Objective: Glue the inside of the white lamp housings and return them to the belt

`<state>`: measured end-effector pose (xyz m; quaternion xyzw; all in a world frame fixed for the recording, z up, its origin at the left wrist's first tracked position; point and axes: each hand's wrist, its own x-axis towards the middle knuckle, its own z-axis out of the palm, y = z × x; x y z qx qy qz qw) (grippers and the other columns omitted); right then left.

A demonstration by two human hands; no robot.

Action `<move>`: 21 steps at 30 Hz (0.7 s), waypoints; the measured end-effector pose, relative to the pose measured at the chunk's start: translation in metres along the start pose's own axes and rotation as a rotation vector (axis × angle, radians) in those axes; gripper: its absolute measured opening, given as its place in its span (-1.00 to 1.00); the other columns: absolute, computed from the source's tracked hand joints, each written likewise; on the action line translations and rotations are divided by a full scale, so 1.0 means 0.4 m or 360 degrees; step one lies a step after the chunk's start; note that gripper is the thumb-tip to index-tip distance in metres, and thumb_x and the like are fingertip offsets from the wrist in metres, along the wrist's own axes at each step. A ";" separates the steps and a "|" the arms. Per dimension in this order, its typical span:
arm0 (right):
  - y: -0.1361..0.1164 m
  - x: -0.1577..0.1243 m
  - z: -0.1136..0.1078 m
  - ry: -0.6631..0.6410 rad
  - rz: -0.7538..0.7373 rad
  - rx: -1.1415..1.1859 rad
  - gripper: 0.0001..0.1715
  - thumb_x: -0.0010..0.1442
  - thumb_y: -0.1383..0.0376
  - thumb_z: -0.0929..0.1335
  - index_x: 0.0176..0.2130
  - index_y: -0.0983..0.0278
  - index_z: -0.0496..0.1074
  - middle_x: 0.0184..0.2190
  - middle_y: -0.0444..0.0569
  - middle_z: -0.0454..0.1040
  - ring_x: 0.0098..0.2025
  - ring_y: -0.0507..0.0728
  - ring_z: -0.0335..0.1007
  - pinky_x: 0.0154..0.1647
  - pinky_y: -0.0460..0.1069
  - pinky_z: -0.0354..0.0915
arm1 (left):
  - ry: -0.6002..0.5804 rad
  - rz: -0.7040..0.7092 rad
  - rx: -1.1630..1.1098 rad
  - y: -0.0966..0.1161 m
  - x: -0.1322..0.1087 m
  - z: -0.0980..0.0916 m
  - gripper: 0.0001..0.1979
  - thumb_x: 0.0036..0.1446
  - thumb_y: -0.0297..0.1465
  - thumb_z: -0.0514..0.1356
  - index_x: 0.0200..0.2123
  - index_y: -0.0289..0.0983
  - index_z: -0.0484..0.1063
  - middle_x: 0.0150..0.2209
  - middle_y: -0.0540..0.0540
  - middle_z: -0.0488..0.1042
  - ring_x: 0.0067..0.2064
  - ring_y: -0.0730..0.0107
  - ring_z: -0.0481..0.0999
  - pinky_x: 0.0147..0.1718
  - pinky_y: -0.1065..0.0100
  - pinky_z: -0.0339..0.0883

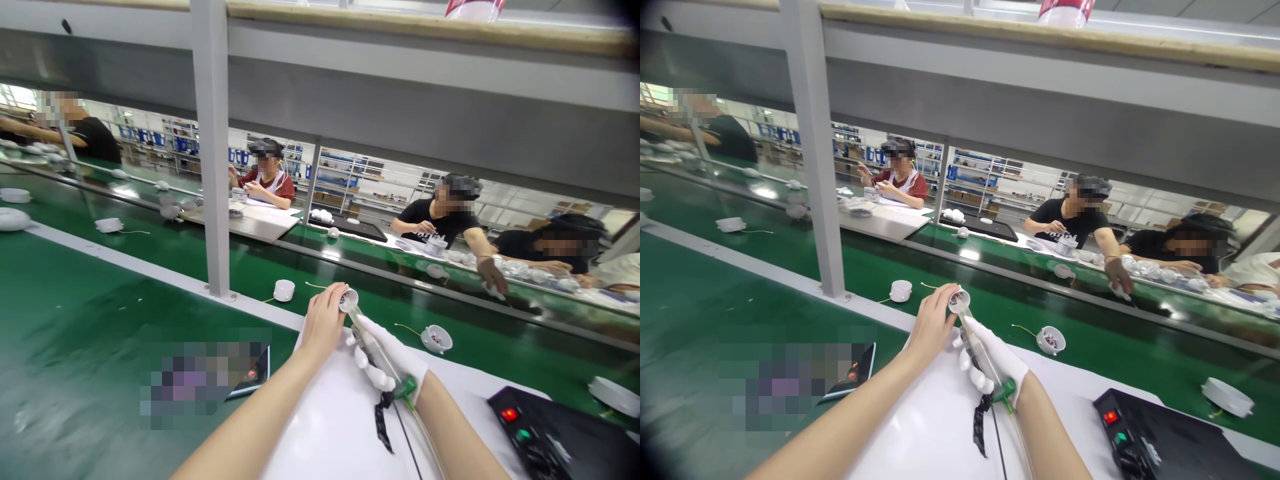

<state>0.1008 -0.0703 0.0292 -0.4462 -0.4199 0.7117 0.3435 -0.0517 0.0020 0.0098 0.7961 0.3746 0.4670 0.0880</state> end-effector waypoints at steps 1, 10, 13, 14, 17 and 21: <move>0.000 0.000 0.001 0.0005 0.0001 -0.0001 -0.68 0.36 0.14 0.27 -0.17 0.38 0.38 -0.49 -0.17 0.34 -0.64 -0.10 0.18 -0.70 -0.20 0.17 | 0.0008 0.0013 -0.0008 0.000 0.000 0.000 -0.51 0.12 -0.63 0.06 0.11 -0.19 0.21 0.16 -0.13 0.32 0.17 0.21 0.31 0.09 0.16 0.18; -0.003 -0.004 0.008 0.0069 0.0003 -0.0004 -0.65 0.36 0.12 0.27 -0.19 0.38 0.39 -0.49 -0.17 0.35 -0.64 -0.10 0.19 -0.69 -0.19 0.19 | 0.0076 0.0080 0.0008 -0.010 -0.001 0.010 -0.53 0.12 -0.65 0.08 0.09 -0.20 0.21 0.13 -0.14 0.36 0.14 0.21 0.35 0.05 0.16 0.20; -0.004 -0.006 0.011 0.0094 -0.0004 -0.0004 -0.63 0.36 0.10 0.26 -0.17 0.37 0.39 -0.48 -0.15 0.36 -0.63 -0.09 0.20 -0.70 -0.19 0.19 | 0.0078 0.0087 0.0015 -0.011 -0.002 0.011 -0.52 0.12 -0.65 0.08 0.09 -0.20 0.21 0.13 -0.14 0.35 0.14 0.22 0.34 0.05 0.16 0.20; -0.004 -0.007 0.012 0.0102 -0.0006 -0.0005 -0.63 0.36 0.09 0.26 -0.17 0.37 0.39 -0.48 -0.15 0.36 -0.63 -0.09 0.20 -0.70 -0.19 0.19 | 0.0077 0.0089 0.0018 -0.011 -0.002 0.011 -0.52 0.12 -0.65 0.07 0.09 -0.20 0.21 0.13 -0.14 0.35 0.14 0.22 0.34 0.05 0.16 0.20; -0.004 -0.007 0.015 0.0121 -0.0005 -0.0009 -0.63 0.36 0.09 0.26 -0.15 0.37 0.39 -0.47 -0.14 0.37 -0.62 -0.09 0.21 -0.69 -0.18 0.20 | 0.0070 0.0085 0.0028 -0.010 -0.002 0.010 -0.52 0.12 -0.65 0.07 0.09 -0.20 0.20 0.14 -0.13 0.35 0.15 0.22 0.34 0.05 0.16 0.20; -0.006 -0.006 0.017 0.0140 -0.0003 -0.0009 -0.64 0.36 0.10 0.26 -0.14 0.37 0.39 -0.45 -0.13 0.38 -0.60 -0.08 0.23 -0.67 -0.18 0.23 | 0.0058 0.0076 0.0042 -0.009 -0.002 0.008 -0.52 0.12 -0.65 0.06 0.09 -0.20 0.20 0.14 -0.13 0.35 0.14 0.22 0.34 0.05 0.16 0.20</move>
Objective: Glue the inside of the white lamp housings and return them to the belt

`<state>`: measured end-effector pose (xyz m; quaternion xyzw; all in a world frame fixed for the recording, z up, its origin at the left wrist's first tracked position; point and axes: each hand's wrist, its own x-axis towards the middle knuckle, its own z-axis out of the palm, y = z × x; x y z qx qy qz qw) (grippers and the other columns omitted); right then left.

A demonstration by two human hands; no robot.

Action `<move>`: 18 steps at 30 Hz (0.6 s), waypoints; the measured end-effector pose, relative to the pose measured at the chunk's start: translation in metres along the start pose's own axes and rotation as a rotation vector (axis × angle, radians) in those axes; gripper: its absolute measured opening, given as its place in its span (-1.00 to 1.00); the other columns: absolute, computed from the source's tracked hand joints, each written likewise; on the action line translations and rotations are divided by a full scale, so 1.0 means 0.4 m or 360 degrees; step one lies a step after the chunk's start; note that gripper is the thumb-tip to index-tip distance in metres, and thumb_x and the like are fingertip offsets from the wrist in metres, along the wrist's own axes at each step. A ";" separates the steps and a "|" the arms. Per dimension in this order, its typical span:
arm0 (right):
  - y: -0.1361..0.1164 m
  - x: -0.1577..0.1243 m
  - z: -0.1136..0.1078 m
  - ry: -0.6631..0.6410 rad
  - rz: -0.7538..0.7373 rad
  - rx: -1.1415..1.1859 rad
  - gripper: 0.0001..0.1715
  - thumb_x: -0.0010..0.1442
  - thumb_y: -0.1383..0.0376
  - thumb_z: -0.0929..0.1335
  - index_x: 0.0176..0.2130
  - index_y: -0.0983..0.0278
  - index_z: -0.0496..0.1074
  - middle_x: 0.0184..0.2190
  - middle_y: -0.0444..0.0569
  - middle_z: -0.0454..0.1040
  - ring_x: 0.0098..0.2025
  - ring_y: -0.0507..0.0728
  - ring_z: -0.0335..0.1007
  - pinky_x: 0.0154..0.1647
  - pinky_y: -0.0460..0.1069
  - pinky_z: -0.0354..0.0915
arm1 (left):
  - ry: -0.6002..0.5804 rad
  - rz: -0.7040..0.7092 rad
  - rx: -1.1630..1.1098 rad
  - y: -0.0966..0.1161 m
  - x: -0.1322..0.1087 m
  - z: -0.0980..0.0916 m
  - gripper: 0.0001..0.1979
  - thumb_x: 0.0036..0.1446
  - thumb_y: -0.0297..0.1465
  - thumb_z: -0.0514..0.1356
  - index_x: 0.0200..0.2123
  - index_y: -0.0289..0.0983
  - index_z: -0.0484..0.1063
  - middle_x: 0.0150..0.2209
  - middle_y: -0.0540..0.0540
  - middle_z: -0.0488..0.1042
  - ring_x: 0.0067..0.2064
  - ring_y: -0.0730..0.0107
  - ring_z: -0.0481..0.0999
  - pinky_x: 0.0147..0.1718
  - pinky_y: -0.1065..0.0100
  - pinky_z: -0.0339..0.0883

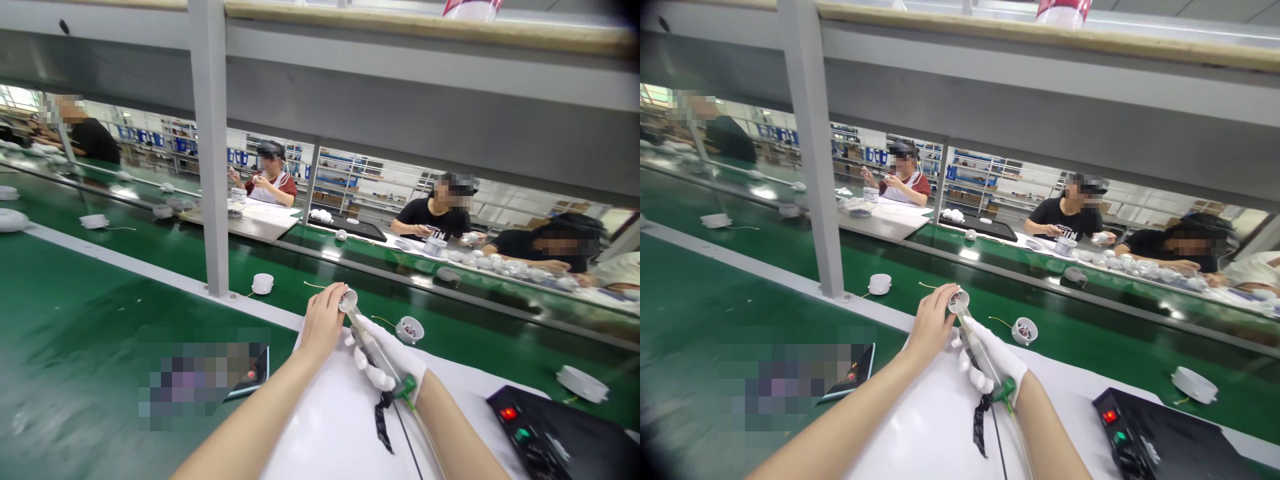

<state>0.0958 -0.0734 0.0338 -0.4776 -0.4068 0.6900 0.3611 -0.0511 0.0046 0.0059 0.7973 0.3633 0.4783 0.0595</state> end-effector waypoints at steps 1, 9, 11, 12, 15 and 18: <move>0.000 0.000 0.000 0.0003 0.0000 0.0002 -0.64 0.35 0.10 0.26 -0.14 0.37 0.39 -0.45 -0.13 0.38 -0.60 -0.08 0.23 -0.67 -0.18 0.23 | -0.0001 0.0001 0.0002 0.000 0.000 0.000 -0.52 0.11 -0.66 0.07 0.09 -0.20 0.20 0.14 -0.13 0.35 0.14 0.22 0.34 0.05 0.17 0.20; 0.006 0.003 -0.012 0.0013 0.0012 0.0011 -0.60 0.35 0.08 0.26 -0.14 0.38 0.39 -0.44 -0.12 0.39 -0.60 -0.08 0.25 -0.66 -0.17 0.24 | 0.0078 -0.0206 -0.0049 -0.013 0.002 0.004 -0.49 0.09 -0.63 0.16 0.09 -0.18 0.19 0.12 -0.10 0.34 0.11 0.22 0.35 0.06 0.20 0.20; 0.008 0.005 -0.015 0.0018 0.0008 0.0018 -0.61 0.35 0.08 0.26 -0.13 0.38 0.39 -0.43 -0.11 0.40 -0.58 -0.07 0.27 -0.64 -0.16 0.26 | 0.0097 -0.0278 -0.0068 -0.017 0.005 0.004 -0.51 0.11 -0.59 0.18 0.08 -0.19 0.19 0.10 -0.10 0.36 0.08 0.21 0.37 0.04 0.19 0.22; 0.008 0.005 -0.016 0.0020 0.0007 0.0022 -0.61 0.35 0.08 0.26 -0.13 0.38 0.39 -0.42 -0.11 0.40 -0.58 -0.07 0.27 -0.64 -0.16 0.26 | 0.0094 -0.0298 -0.0067 -0.018 0.006 0.004 -0.53 0.12 -0.57 0.19 0.08 -0.19 0.19 0.09 -0.11 0.37 0.08 0.21 0.38 0.03 0.19 0.22; 0.006 0.006 -0.019 0.0023 0.0005 0.0034 -0.64 0.35 0.11 0.27 -0.13 0.37 0.39 -0.43 -0.12 0.39 -0.58 -0.07 0.26 -0.64 -0.16 0.26 | 0.0006 -0.0365 0.0032 -0.020 0.009 0.005 -0.56 0.15 -0.51 0.21 0.08 -0.20 0.18 0.08 -0.12 0.39 0.10 0.22 0.37 0.07 0.19 0.20; 0.003 0.006 -0.018 0.0031 -0.0002 0.0044 -0.65 0.35 0.11 0.27 -0.14 0.38 0.38 -0.45 -0.14 0.37 -0.60 -0.08 0.23 -0.66 -0.17 0.23 | -0.0173 -0.0441 0.0188 -0.024 0.006 0.010 -0.58 0.16 -0.45 0.23 0.07 -0.21 0.21 0.08 -0.13 0.40 0.13 0.21 0.36 0.08 0.17 0.19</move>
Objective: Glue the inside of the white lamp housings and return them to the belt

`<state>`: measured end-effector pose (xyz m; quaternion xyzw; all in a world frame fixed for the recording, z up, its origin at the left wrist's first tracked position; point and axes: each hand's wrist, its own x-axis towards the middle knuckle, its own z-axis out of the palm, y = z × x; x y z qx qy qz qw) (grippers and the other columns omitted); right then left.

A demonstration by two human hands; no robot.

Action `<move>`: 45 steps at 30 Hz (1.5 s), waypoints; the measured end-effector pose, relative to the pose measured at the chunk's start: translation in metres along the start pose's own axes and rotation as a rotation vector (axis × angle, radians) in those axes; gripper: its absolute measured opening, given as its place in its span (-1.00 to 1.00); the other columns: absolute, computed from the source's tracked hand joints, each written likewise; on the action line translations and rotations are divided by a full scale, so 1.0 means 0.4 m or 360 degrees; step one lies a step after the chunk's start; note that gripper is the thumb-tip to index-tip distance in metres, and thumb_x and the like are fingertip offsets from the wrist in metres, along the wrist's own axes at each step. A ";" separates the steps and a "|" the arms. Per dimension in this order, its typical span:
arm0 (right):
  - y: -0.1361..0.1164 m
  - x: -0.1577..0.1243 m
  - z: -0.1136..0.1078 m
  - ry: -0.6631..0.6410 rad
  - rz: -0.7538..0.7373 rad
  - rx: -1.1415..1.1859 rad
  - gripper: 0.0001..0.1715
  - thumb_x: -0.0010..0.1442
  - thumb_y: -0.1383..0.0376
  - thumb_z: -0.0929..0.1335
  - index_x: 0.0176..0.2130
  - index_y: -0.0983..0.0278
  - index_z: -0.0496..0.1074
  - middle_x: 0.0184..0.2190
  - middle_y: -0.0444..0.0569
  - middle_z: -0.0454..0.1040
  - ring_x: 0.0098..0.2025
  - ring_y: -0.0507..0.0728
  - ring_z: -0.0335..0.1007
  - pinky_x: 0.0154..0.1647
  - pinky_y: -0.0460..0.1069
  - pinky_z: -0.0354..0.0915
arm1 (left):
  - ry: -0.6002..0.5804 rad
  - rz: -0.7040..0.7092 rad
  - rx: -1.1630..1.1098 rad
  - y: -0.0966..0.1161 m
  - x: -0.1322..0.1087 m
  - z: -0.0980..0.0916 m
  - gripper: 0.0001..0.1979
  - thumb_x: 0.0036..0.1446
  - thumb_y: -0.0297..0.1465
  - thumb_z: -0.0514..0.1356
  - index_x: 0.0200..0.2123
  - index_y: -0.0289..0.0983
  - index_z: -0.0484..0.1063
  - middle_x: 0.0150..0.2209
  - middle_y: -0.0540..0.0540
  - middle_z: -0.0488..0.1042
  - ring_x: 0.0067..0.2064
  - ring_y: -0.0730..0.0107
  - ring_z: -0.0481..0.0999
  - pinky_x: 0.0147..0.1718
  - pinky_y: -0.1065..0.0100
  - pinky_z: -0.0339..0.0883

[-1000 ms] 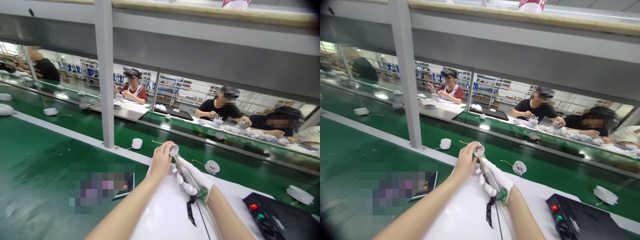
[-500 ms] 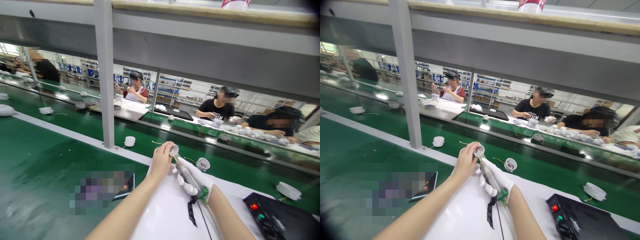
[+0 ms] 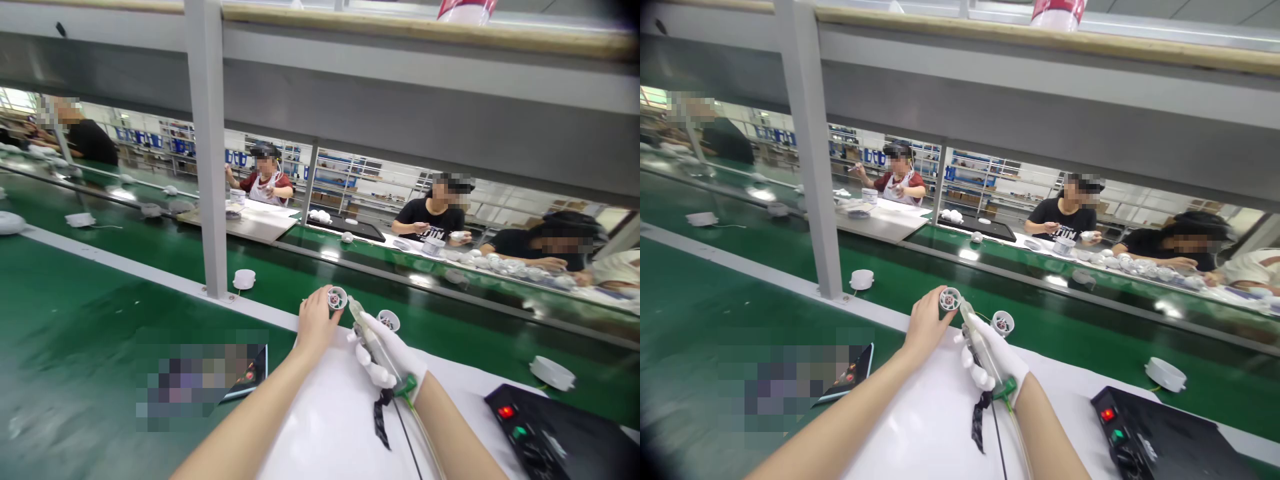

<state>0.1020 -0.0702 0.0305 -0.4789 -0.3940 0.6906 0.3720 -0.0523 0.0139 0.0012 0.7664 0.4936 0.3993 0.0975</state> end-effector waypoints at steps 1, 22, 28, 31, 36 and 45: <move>-0.001 0.000 0.001 0.0003 -0.0004 0.0003 -0.64 0.35 0.11 0.27 -0.15 0.38 0.38 -0.46 -0.14 0.37 -0.61 -0.08 0.23 -0.67 -0.18 0.22 | -0.0049 -0.0011 0.0038 -0.002 -0.001 0.003 -0.59 0.15 -0.44 0.25 0.05 -0.22 0.23 0.06 -0.13 0.42 0.12 0.19 0.36 0.07 0.14 0.20; -0.006 0.002 0.001 0.0068 0.0002 -0.0009 -0.62 0.36 0.08 0.25 -0.17 0.37 0.38 -0.48 -0.15 0.36 -0.63 -0.09 0.20 -0.69 -0.18 0.20 | -0.0284 0.0619 0.0202 0.008 -0.031 0.024 -0.52 0.04 -0.46 0.25 0.07 -0.21 0.33 0.25 -0.23 0.20 0.29 0.00 0.10 0.20 -0.09 -0.01; -0.005 0.004 0.000 0.0079 0.0002 -0.0012 -0.61 0.36 0.08 0.25 -0.17 0.37 0.38 -0.48 -0.15 0.36 -0.63 -0.09 0.21 -0.69 -0.18 0.20 | -0.0276 0.0574 0.0151 0.003 -0.029 0.027 -0.60 0.03 -0.48 0.28 -0.01 -0.26 0.38 0.19 -0.27 0.26 0.26 -0.05 0.14 0.17 -0.09 0.05; -0.006 0.003 0.002 0.0076 0.0000 -0.0006 -0.61 0.36 0.08 0.25 -0.17 0.37 0.38 -0.49 -0.16 0.35 -0.64 -0.09 0.19 -0.70 -0.19 0.18 | -0.0253 0.0493 0.0157 0.001 -0.025 0.029 -0.73 0.10 -0.48 0.24 -0.10 -0.26 0.40 0.14 -0.26 0.32 0.24 -0.02 0.18 0.15 -0.06 0.10; -0.008 -0.002 0.010 0.0068 -0.0013 0.0004 -0.64 0.36 0.10 0.26 -0.17 0.37 0.38 -0.48 -0.16 0.36 -0.62 -0.09 0.21 -0.68 -0.18 0.21 | -0.0224 0.0360 0.0161 -0.008 -0.018 0.035 -0.92 0.18 -0.48 0.18 -0.22 -0.28 0.39 0.02 -0.22 0.40 0.07 0.07 0.39 0.02 0.08 0.27; -0.010 -0.007 0.024 0.0068 -0.0013 0.0008 -0.65 0.35 0.11 0.27 -0.18 0.37 0.39 -0.48 -0.15 0.36 -0.62 -0.08 0.22 -0.67 -0.18 0.22 | -0.0217 0.0272 0.0139 0.000 -0.016 0.020 -0.94 0.19 -0.46 0.17 -0.24 -0.23 0.36 -0.08 -0.10 0.45 -0.13 0.21 0.47 -0.11 0.22 0.31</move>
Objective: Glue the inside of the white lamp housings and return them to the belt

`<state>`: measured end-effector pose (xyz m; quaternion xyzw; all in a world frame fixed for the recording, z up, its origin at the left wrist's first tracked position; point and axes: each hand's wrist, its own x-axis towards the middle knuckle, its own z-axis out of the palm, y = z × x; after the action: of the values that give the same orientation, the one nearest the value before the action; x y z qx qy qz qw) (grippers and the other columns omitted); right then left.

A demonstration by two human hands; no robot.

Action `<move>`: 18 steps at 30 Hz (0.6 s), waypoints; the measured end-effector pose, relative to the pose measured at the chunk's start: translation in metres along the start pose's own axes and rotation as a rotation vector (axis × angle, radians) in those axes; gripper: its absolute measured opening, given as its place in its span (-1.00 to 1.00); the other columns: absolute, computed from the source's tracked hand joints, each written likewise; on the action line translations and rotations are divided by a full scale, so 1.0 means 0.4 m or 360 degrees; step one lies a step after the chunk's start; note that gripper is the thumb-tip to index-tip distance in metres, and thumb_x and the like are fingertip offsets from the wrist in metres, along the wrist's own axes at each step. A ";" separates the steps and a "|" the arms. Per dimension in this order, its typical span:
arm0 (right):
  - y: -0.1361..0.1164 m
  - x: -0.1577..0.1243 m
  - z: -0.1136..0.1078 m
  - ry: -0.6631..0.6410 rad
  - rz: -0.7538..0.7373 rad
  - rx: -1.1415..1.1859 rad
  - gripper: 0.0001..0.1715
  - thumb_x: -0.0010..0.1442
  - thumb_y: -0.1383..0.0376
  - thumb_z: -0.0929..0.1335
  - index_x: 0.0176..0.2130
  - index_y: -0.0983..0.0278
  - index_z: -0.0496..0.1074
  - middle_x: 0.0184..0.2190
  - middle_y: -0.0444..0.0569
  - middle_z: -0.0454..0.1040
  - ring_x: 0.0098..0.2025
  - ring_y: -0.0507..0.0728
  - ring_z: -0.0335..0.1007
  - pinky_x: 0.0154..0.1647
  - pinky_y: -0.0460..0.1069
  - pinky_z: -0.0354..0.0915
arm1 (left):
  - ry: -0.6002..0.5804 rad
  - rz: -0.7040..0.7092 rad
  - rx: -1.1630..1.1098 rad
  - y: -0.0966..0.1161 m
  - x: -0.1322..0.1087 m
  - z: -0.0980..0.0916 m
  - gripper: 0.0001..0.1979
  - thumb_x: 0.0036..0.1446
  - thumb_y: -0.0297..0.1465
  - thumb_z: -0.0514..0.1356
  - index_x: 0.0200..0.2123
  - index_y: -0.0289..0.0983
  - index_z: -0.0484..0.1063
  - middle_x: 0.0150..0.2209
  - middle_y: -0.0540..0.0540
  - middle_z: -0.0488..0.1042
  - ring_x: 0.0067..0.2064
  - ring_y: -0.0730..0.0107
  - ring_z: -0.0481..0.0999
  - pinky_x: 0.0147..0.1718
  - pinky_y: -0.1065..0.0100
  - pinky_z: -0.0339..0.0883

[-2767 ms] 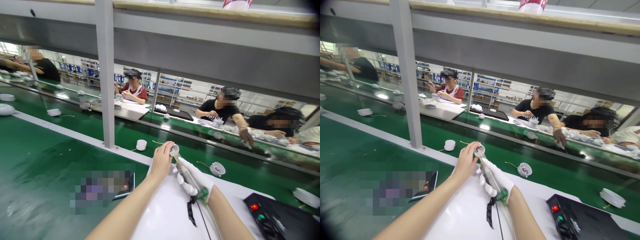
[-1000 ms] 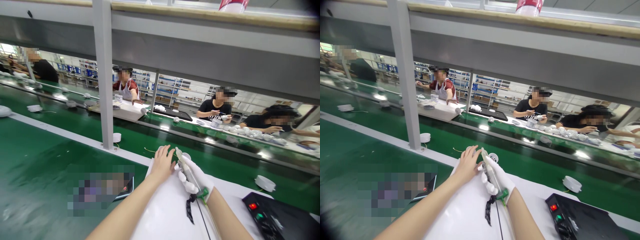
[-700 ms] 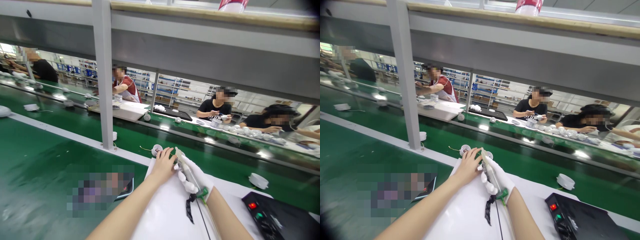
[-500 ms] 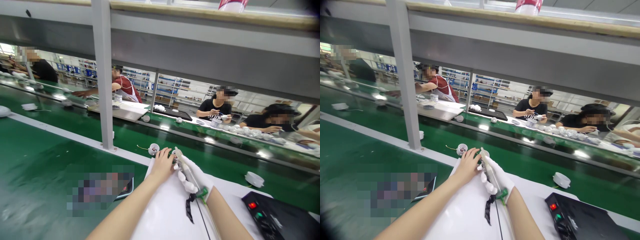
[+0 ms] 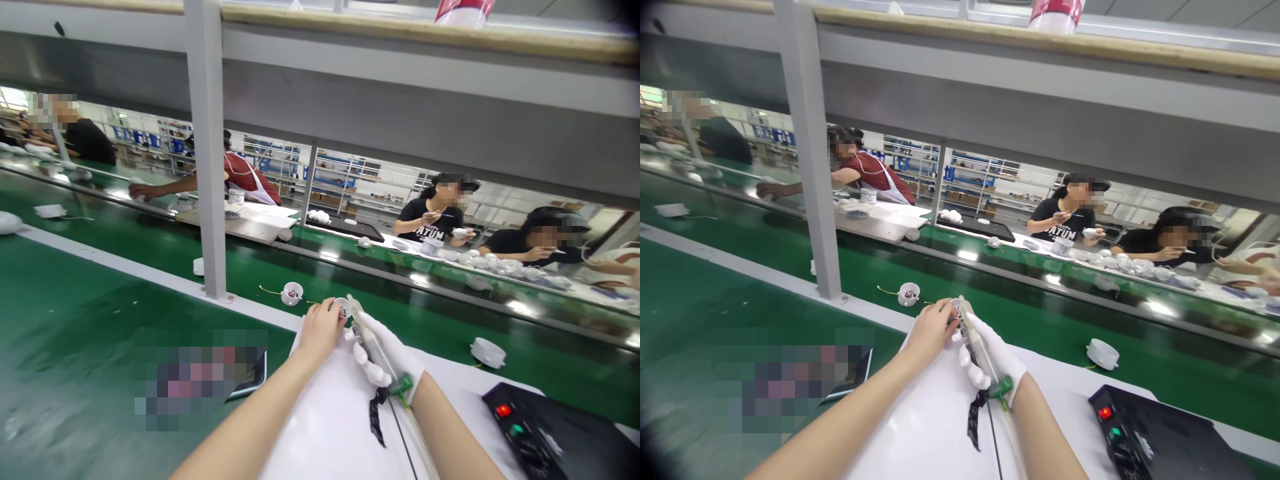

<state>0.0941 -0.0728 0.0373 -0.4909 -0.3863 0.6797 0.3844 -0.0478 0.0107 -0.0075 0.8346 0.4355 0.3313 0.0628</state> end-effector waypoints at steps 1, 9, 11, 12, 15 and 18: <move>0.000 0.000 0.001 0.0001 0.0002 0.0000 -0.65 0.35 0.11 0.27 -0.18 0.37 0.39 -0.48 -0.15 0.36 -0.62 -0.08 0.22 -0.67 -0.17 0.22 | 0.0000 -0.0004 -0.0002 0.003 0.000 -0.004 -0.93 0.20 -0.46 0.17 -0.23 -0.23 0.36 -0.08 -0.10 0.45 -0.14 0.21 0.47 -0.11 0.22 0.31; 0.002 0.010 -0.006 -0.0002 0.0019 -0.0006 -0.65 0.36 0.11 0.27 -0.18 0.37 0.39 -0.47 -0.15 0.37 -0.61 -0.08 0.23 -0.66 -0.17 0.23 | -0.0056 0.0037 -0.0016 0.014 -0.003 -0.019 -0.96 0.22 -0.42 0.16 -0.24 -0.22 0.35 -0.09 -0.08 0.46 -0.14 0.21 0.47 -0.10 0.20 0.29; 0.004 0.011 -0.008 -0.0006 0.0022 -0.0006 -0.65 0.35 0.12 0.27 -0.18 0.38 0.39 -0.47 -0.15 0.36 -0.61 -0.08 0.22 -0.66 -0.17 0.22 | -0.0076 0.0051 -0.0015 0.012 -0.003 -0.016 -0.95 0.22 -0.42 0.16 -0.23 -0.22 0.33 -0.11 -0.08 0.45 -0.15 0.21 0.48 -0.12 0.20 0.30; 0.004 0.012 -0.009 -0.0008 0.0024 -0.0005 -0.65 0.35 0.12 0.27 -0.17 0.38 0.39 -0.47 -0.15 0.36 -0.61 -0.08 0.23 -0.66 -0.17 0.23 | -0.0082 0.0052 -0.0014 0.011 -0.004 -0.014 -0.94 0.22 -0.43 0.15 -0.22 -0.23 0.33 -0.10 -0.09 0.45 -0.16 0.22 0.48 -0.13 0.20 0.30; 0.004 0.011 -0.007 -0.0014 0.0022 -0.0003 -0.65 0.36 0.11 0.27 -0.19 0.38 0.39 -0.49 -0.17 0.35 -0.63 -0.09 0.20 -0.68 -0.18 0.20 | -0.0096 0.0040 -0.0008 0.007 -0.004 -0.009 -0.93 0.22 -0.45 0.13 -0.21 -0.23 0.31 -0.09 -0.10 0.42 -0.18 0.23 0.50 -0.14 0.21 0.31; 0.002 0.008 -0.004 -0.0022 0.0017 0.0003 -0.64 0.36 0.11 0.26 -0.20 0.38 0.39 -0.52 -0.19 0.33 -0.66 -0.11 0.15 -0.72 -0.20 0.15 | -0.0113 0.0035 -0.0003 0.007 -0.004 -0.008 -0.91 0.21 -0.47 0.14 -0.20 -0.22 0.30 -0.09 -0.09 0.41 -0.19 0.25 0.50 -0.13 0.21 0.31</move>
<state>0.0946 -0.0700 0.0349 -0.4878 -0.3857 0.6855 0.3786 -0.0485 0.0073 -0.0045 0.8506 0.4234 0.3026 0.0755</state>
